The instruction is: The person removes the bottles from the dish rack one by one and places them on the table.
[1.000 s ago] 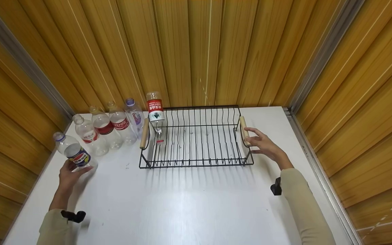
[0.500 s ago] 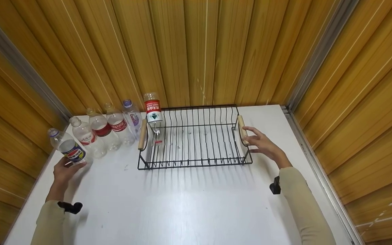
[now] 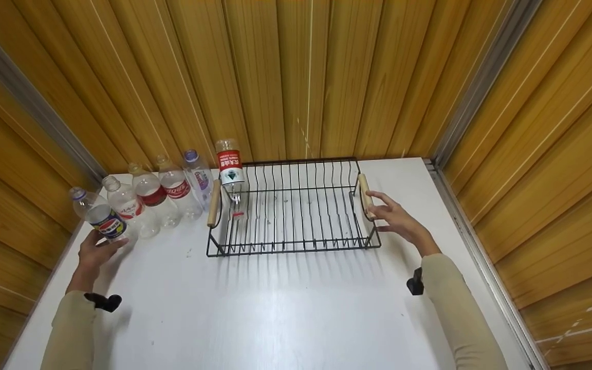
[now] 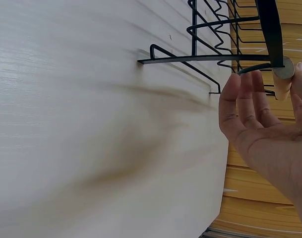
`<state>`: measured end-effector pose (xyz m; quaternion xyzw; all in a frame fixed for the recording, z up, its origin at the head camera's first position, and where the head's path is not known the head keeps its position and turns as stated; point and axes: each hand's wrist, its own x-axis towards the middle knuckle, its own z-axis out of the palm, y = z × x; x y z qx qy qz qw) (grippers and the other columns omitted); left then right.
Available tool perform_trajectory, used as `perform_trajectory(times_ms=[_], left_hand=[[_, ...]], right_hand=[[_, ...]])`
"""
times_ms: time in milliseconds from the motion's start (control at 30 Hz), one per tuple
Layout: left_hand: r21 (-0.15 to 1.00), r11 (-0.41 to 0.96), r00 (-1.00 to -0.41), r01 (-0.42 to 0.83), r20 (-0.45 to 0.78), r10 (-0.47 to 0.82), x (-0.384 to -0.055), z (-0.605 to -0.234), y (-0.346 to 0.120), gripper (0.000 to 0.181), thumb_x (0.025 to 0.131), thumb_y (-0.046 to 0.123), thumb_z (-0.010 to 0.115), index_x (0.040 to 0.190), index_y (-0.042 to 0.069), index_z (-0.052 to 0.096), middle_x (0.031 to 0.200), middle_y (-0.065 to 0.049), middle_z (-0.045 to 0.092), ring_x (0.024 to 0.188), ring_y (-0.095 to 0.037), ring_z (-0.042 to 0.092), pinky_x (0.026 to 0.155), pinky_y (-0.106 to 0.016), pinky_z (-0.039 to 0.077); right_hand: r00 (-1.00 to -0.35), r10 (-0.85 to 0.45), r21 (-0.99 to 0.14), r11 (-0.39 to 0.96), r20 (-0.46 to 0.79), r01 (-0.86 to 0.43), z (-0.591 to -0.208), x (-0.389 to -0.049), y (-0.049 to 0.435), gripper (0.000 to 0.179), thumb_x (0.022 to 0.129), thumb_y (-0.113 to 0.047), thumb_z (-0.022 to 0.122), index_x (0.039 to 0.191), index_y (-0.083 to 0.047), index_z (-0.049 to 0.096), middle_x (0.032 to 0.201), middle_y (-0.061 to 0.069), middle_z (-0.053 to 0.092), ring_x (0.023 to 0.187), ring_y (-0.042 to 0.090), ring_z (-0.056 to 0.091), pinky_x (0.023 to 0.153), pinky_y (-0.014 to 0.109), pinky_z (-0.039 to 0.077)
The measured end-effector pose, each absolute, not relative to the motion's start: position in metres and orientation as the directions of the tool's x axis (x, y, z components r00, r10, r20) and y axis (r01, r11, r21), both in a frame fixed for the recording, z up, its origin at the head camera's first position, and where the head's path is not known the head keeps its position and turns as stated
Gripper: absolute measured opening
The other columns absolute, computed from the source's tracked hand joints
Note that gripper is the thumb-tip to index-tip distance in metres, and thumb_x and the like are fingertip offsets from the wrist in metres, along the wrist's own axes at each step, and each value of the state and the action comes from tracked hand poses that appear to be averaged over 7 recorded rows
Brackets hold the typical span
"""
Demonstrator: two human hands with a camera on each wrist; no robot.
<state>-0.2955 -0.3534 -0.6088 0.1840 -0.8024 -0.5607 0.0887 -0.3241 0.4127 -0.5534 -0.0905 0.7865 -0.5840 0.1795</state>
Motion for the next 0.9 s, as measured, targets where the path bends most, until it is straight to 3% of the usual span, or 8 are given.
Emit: perform_trajectory(times_ms=[433, 667, 900], left_hand=[[0.953, 0.23, -0.919, -0.199, -0.1, -0.381, -0.296, -0.6067, -0.3524, 0.087, 0.091, 0.007, 0.075, 0.162, 0.007, 0.025, 0.163, -0.023, 0.034, 0.151, -0.041, 0.035, 0.123, -0.05, 0.032], [0.962, 0.2, -0.915, -0.183, -0.092, -0.393, -0.2979, -0.6036, -0.3493, 0.093, 0.09, 0.002, 0.074, 0.164, 0.007, 0.017, 0.164, -0.026, 0.031, 0.152, -0.041, 0.032, 0.124, -0.049, 0.031], [0.94, 0.242, -0.915, -0.241, -0.138, -0.379, -0.293, -0.6016, -0.3544, 0.096, 0.09, 0.009, 0.076, 0.164, 0.009, 0.014, 0.165, -0.025, 0.029, 0.153, -0.041, 0.029, 0.123, -0.051, 0.032]], right_hand=[[-0.919, -0.352, -0.951, 0.301, -0.177, 0.068, -0.5555, -0.321, 0.4113, 0.06, 0.111, -0.035, 0.043, 0.163, -0.024, 0.016, 0.164, 0.033, 0.019, 0.149, 0.049, 0.022, 0.116, 0.076, 0.02], [-0.922, -0.344, -0.948, 0.313, -0.176, 0.064, -0.5545, -0.3228, 0.4103, 0.06, 0.111, -0.037, 0.042, 0.163, -0.024, 0.015, 0.161, 0.033, 0.025, 0.148, 0.048, 0.024, 0.116, 0.077, 0.02], [-0.925, -0.348, -0.951, 0.306, -0.154, 0.043, -0.5536, -0.3223, 0.4102, 0.059, 0.111, -0.034, 0.042, 0.163, -0.023, 0.017, 0.157, 0.034, 0.031, 0.147, 0.049, 0.027, 0.115, 0.077, 0.022]])
